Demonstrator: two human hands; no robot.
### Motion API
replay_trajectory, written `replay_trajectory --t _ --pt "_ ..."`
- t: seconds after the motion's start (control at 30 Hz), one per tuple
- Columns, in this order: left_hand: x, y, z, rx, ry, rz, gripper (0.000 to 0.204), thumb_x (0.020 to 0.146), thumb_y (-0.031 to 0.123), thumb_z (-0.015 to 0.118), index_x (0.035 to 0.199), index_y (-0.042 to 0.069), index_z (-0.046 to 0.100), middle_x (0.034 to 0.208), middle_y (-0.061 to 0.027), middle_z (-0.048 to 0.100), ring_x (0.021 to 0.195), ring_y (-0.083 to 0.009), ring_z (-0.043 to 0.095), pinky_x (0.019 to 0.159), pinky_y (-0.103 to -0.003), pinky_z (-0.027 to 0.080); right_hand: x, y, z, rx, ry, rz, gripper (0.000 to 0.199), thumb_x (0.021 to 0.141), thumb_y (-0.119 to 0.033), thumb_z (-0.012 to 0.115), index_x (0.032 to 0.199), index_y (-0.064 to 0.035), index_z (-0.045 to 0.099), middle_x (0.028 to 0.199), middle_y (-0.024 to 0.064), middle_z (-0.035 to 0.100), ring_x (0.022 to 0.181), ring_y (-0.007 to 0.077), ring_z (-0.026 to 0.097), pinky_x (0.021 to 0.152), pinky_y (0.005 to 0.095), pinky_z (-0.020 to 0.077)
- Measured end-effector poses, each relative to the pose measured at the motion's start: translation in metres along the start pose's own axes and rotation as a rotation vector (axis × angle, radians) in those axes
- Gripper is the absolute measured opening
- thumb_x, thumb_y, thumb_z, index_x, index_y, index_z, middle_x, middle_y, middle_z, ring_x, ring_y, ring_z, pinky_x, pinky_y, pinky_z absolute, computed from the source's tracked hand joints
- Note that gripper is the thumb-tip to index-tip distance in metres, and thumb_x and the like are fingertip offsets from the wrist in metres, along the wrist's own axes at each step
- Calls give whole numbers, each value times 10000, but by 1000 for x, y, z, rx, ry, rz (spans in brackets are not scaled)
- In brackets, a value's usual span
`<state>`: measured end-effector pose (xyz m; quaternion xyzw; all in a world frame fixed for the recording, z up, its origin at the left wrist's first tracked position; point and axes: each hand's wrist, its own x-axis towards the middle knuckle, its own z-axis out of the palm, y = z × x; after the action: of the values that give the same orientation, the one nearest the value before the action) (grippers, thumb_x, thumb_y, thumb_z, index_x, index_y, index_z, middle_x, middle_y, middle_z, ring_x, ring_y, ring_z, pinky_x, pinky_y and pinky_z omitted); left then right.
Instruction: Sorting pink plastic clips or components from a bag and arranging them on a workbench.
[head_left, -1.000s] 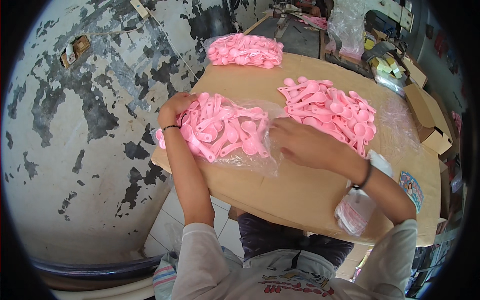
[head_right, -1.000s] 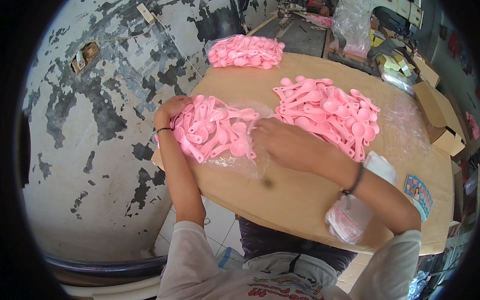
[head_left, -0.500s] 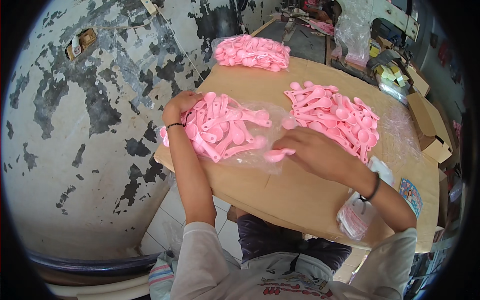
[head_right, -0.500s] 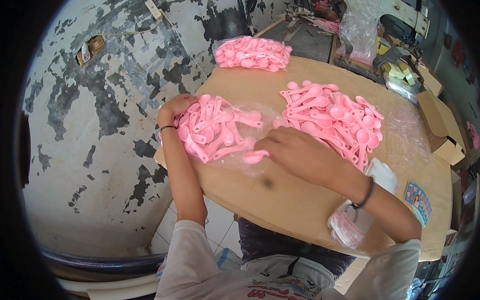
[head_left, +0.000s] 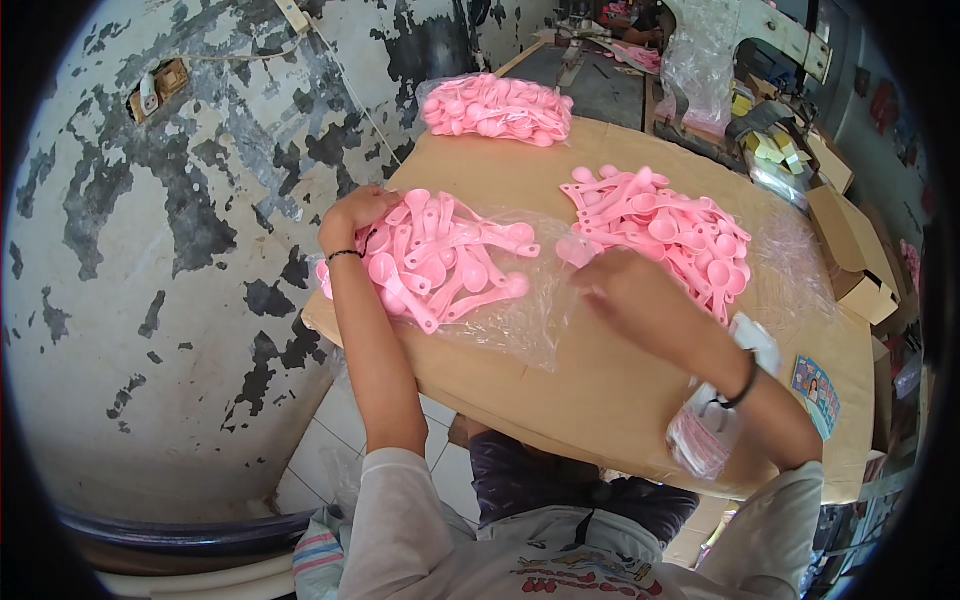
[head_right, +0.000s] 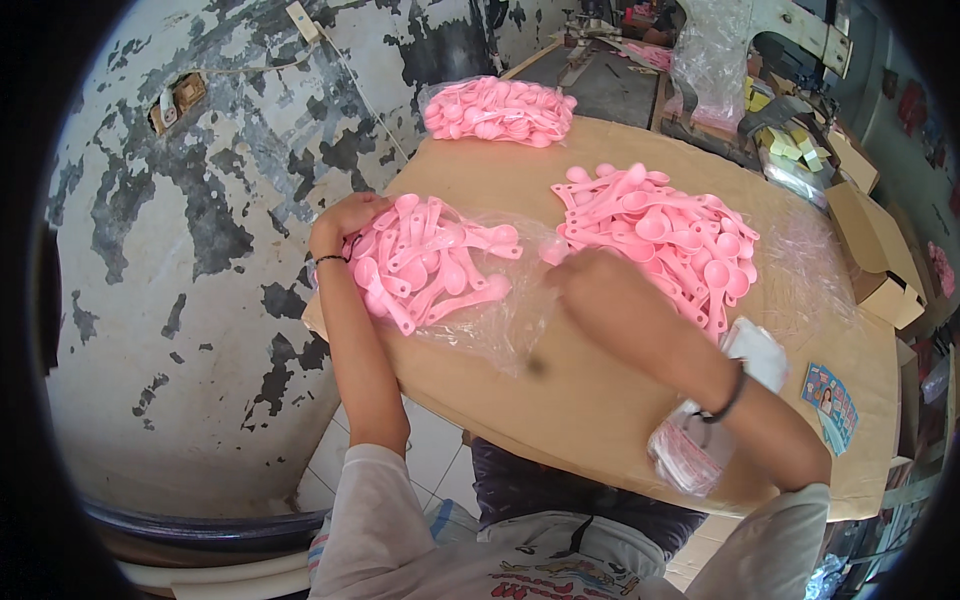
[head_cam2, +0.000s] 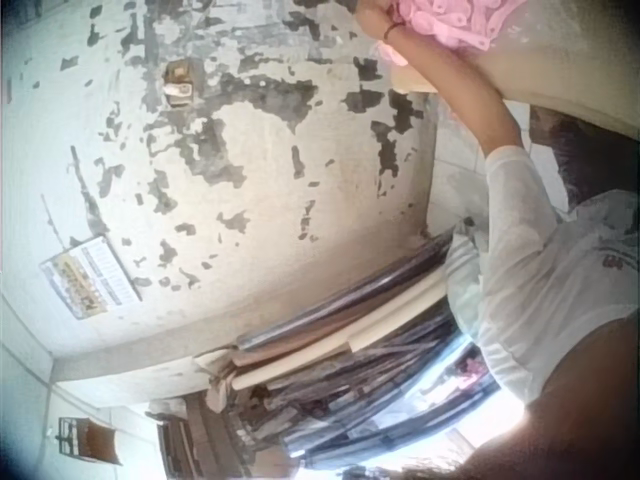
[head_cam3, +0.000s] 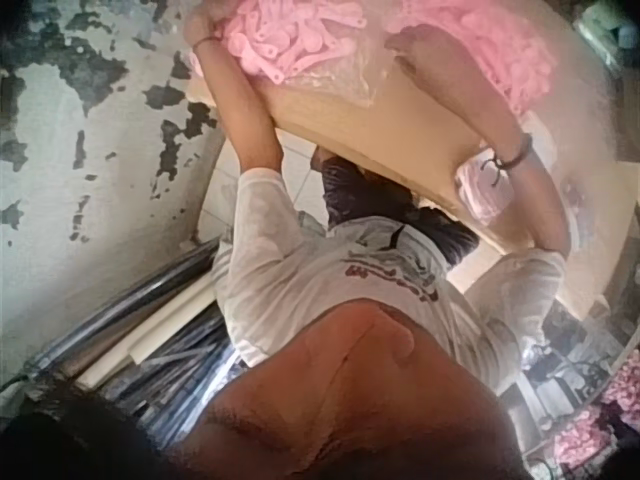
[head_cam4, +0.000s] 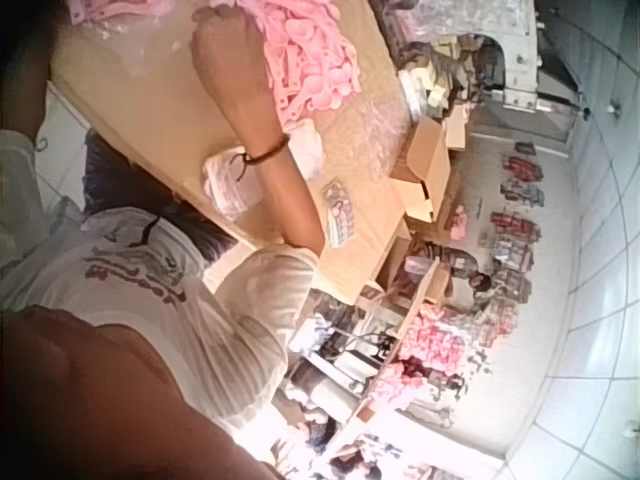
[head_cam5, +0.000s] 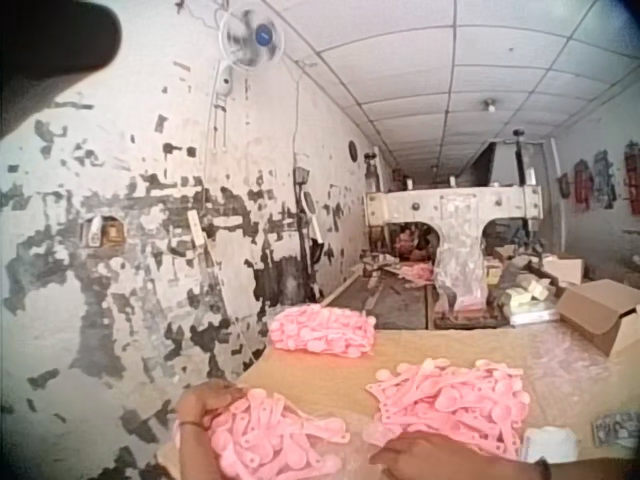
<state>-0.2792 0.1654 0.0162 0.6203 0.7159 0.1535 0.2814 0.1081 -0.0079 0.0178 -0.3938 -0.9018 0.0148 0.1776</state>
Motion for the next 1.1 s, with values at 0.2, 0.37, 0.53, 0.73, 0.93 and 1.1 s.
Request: replay_trajectory --t 0.2,0.37,0.53,0.73,0.93,1.1 --pt "6 -11 2 -22 -20 -5 520 890 520 648 1174 87 677 1082 -63 694 891 -175 630 809 -347 513 58 -7 89 110 -85 -74 466 828 -138 651 1263 -3 555 1209 209 603 1098 347 599 948 432 492" --pt "5 -4 5 -21 0 -23 546 891 537 640 1172 70 675 1126 -84 699 928 -192 648 849 -360 512 74 2 107 -34 233 -307 426 880 -253 625 1252 -60 549 1155 184 609 1044 406 595 945 518 457" --pt "6 -9 -2 -54 -57 19 486 902 496 647 1136 70 652 1042 -48 688 868 -141 617 799 -306 504 73 4 75 115 -5 -267 322 891 -167 635 1191 -60 586 1226 185 589 1092 398 576 972 490 453" --pt "11 -14 7 8 57 30 595 878 537 652 1215 46 647 1143 -118 696 978 -216 653 882 -352 501 70 6 74 287 -13 -131 210 818 -65 684 1005 -11 606 1000 191 597 960 377 588 855 471 472" --pt "8 -7 9 -47 41 60 627 870 531 659 1229 16 633 1153 -151 691 994 -230 655 897 -360 501 70 2 56 537 166 -39 232 764 32 662 988 15 605 989 182 591 974 371 587 811 450 485" --pt "8 -8 9 -41 46 38 610 875 510 658 1230 14 634 1150 -153 693 989 -235 659 895 -363 502 79 3 -9 403 -259 -88 299 810 19 606 1110 24 606 1097 221 616 1052 379 610 860 448 505"
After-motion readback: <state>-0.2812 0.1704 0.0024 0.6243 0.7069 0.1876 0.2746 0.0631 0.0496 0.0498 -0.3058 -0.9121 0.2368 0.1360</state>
